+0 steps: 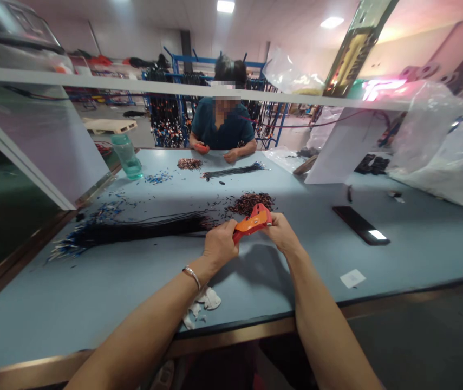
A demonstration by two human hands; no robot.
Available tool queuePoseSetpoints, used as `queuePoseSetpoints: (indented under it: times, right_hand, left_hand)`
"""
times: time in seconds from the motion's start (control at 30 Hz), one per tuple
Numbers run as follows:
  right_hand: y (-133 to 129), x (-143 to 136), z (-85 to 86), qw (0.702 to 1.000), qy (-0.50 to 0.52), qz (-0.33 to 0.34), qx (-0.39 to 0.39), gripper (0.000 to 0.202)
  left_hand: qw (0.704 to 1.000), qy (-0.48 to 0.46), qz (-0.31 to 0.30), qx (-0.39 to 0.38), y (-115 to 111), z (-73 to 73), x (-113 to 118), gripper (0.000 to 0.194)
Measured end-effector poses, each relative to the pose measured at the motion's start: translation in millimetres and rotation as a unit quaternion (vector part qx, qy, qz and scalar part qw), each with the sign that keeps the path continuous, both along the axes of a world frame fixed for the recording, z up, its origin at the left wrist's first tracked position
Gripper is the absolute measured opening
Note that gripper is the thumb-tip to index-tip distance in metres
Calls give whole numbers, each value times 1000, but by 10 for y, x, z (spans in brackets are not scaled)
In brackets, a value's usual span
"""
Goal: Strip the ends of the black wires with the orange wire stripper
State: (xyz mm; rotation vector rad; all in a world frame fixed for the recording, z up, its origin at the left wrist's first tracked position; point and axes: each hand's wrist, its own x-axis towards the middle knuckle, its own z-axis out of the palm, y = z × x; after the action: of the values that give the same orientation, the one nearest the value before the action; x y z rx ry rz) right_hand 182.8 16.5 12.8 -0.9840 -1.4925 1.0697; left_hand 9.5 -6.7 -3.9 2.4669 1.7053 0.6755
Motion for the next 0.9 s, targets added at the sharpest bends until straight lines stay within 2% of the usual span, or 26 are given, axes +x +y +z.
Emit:
queuePoseSetpoints:
  times: [0.33,0.5,0.63,0.73,0.83,0.9]
  right_hand:
    - [4,-18,-1,1000,-2,3,-15,19]
    - [8,-20,-13,1000,-7,14,-19,22]
    - [6,-10,-3,998,-52,-18,8,20]
    - [13,-1,-5,994,-89,-58,20,17]
    - [20,2,-15,992,-106,-61,29,20]
    - [20,2,-18,992,-104,-61,37,21]
  left_hand:
    - [998,42,36,-37,-6,-1,28,23]
    - [998,19,43,-44,-7,-13,35,26]
    - [995,-81,49,-21,33,-47,0,26]
    - [977,-204,50,-22,99,-88,-36,21]
    - [938,-342,-5,-47,149,-121,-48,16]
    - [895,-429,-56,-106,148,-118,-37,19]
